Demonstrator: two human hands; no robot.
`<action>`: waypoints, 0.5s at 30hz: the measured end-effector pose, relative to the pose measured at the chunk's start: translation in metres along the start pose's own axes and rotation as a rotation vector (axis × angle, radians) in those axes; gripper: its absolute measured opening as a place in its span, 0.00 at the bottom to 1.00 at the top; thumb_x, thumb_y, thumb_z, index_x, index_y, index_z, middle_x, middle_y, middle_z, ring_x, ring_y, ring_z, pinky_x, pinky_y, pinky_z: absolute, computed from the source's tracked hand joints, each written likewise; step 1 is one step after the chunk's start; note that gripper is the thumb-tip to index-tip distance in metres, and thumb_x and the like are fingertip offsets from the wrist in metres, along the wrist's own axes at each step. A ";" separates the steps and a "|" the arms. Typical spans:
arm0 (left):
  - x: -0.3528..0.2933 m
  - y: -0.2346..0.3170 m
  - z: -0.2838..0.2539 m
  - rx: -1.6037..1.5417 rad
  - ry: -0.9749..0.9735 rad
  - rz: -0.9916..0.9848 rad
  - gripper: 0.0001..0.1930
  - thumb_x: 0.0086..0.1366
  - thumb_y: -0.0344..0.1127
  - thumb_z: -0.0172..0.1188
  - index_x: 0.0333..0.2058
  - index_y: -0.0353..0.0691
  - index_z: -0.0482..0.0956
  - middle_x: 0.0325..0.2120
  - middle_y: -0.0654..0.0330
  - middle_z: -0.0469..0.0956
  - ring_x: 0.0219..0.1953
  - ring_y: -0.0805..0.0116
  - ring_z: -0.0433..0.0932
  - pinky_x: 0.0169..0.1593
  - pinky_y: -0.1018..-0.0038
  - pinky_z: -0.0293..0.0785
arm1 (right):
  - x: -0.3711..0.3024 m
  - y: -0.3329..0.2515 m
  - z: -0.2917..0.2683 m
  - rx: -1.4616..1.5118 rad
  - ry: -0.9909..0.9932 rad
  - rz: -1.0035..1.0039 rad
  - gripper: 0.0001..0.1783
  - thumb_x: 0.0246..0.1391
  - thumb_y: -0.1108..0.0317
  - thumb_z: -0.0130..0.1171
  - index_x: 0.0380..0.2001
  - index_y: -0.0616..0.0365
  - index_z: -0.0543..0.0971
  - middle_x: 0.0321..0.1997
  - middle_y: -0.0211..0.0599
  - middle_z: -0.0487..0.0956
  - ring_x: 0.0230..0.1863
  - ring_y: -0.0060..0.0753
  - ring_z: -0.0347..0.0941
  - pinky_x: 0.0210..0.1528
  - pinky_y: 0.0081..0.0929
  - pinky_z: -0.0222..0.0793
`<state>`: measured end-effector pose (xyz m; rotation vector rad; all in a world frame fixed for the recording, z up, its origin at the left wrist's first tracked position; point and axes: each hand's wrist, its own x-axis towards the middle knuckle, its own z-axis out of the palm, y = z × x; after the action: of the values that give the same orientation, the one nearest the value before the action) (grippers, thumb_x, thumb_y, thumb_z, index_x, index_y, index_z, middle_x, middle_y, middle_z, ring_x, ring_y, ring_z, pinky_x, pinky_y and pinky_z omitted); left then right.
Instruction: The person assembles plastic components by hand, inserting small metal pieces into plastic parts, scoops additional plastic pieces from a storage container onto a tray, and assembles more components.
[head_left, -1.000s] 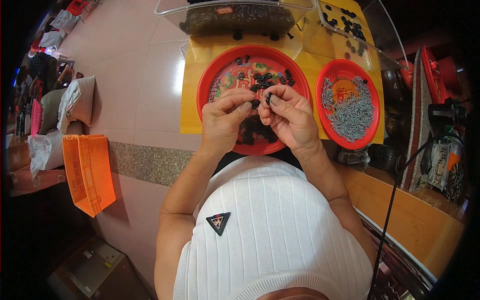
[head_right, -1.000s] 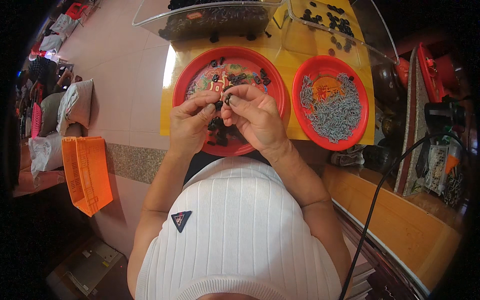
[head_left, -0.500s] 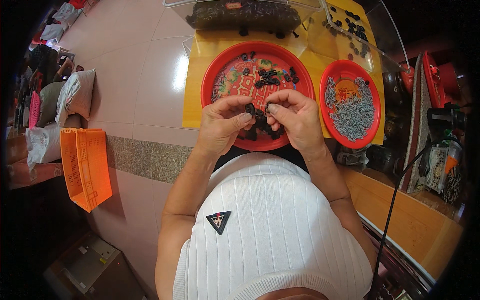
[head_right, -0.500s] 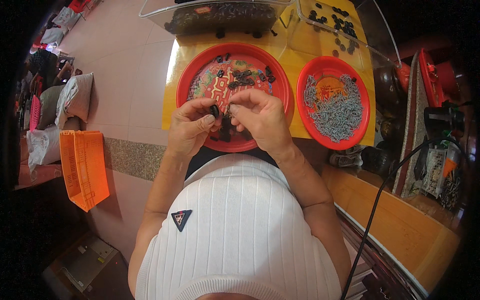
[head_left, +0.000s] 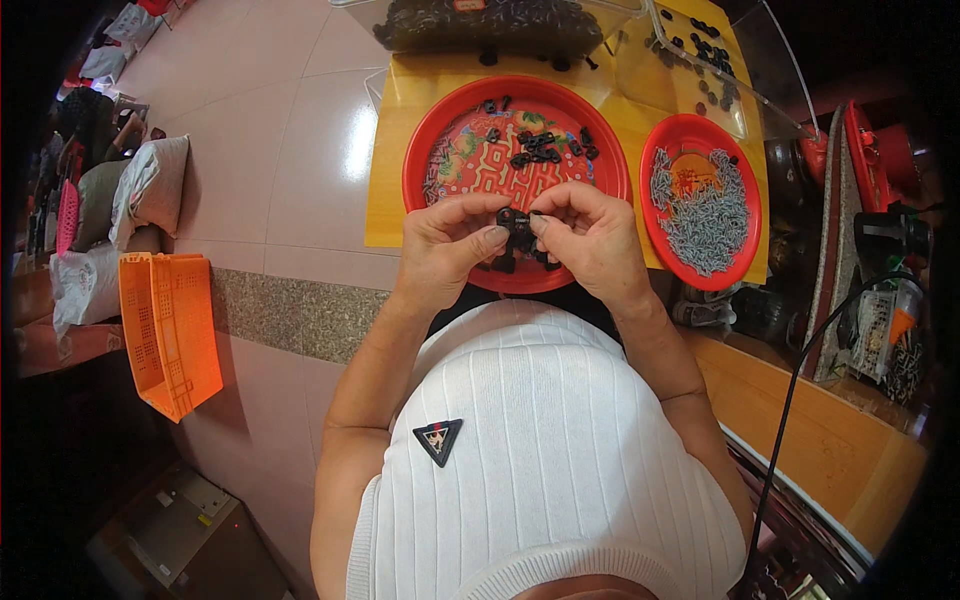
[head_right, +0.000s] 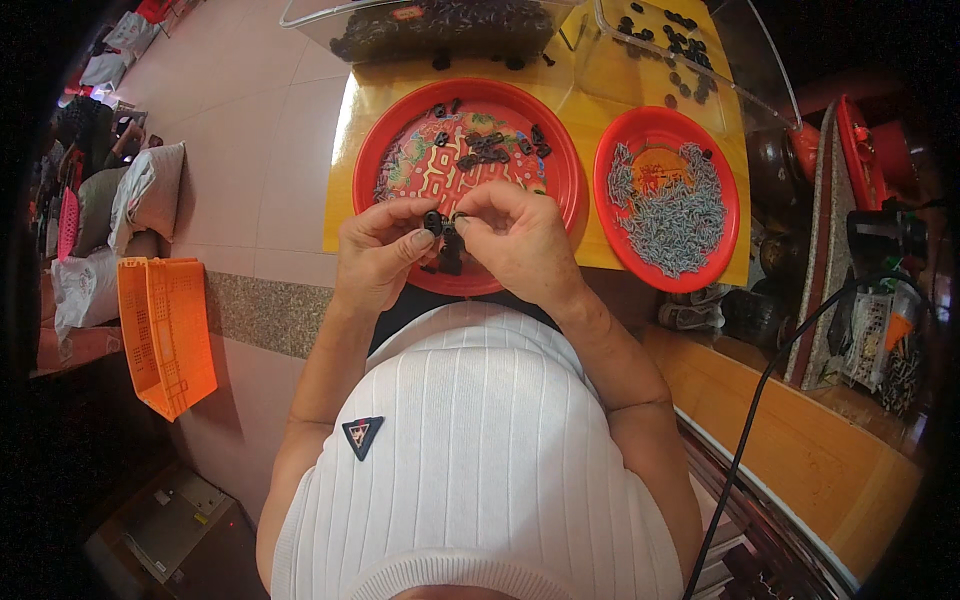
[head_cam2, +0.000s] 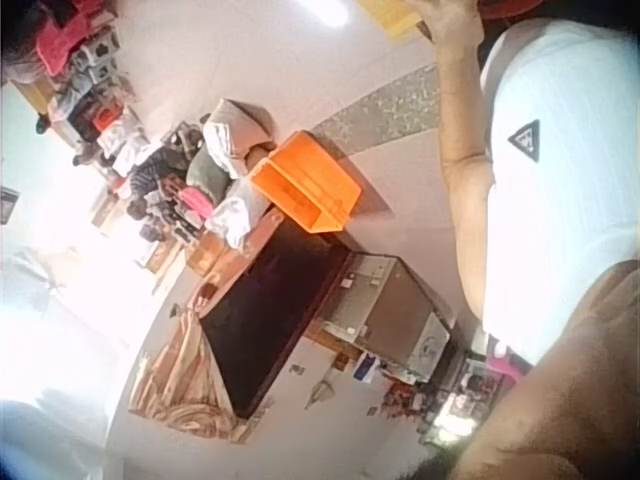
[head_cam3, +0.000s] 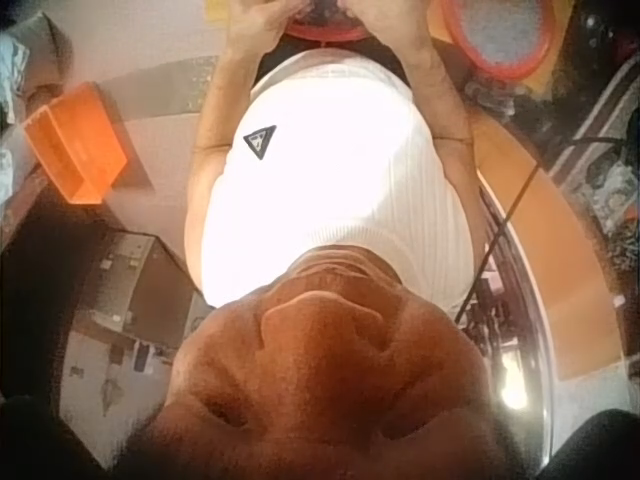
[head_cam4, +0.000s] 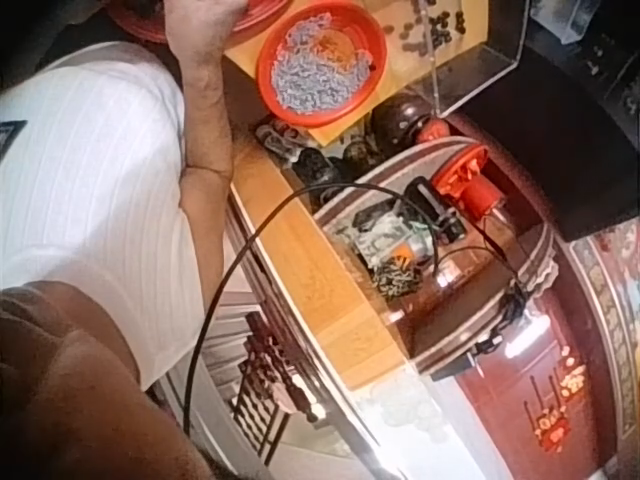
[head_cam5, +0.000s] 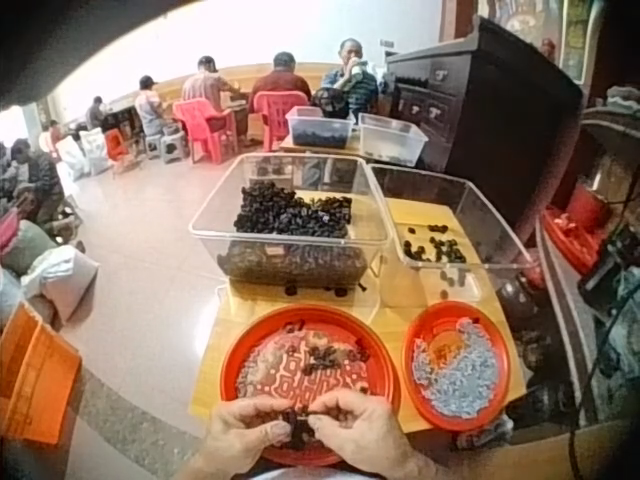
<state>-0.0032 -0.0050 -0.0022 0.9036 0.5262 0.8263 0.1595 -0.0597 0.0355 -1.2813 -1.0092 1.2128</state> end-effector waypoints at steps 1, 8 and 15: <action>0.000 0.000 0.000 0.000 0.000 0.001 0.14 0.52 0.22 0.58 0.40 0.31 0.73 0.26 0.57 0.75 0.27 0.73 0.74 0.29 0.80 0.72 | 0.000 0.000 0.000 0.000 0.000 -0.001 0.04 0.46 0.79 0.53 0.29 0.65 0.73 0.26 0.27 0.74 0.26 0.13 0.69 0.27 0.12 0.67; -0.001 0.002 0.010 0.121 0.024 0.028 0.15 0.51 0.22 0.59 0.40 0.31 0.73 0.26 0.59 0.76 0.26 0.76 0.74 0.30 0.83 0.72 | 0.000 -0.003 0.002 -0.057 -0.008 0.052 0.03 0.46 0.78 0.53 0.28 0.65 0.74 0.23 0.27 0.74 0.25 0.13 0.69 0.26 0.13 0.66; -0.002 0.003 0.011 0.079 -0.001 0.035 0.12 0.55 0.23 0.56 0.40 0.32 0.73 0.29 0.59 0.76 0.27 0.76 0.75 0.31 0.82 0.73 | 0.003 -0.001 0.000 0.031 -0.045 0.086 0.04 0.46 0.77 0.55 0.29 0.65 0.75 0.22 0.29 0.74 0.22 0.14 0.69 0.24 0.12 0.67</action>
<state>0.0020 -0.0107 0.0066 0.9883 0.5462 0.8412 0.1597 -0.0567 0.0358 -1.2892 -0.9718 1.3235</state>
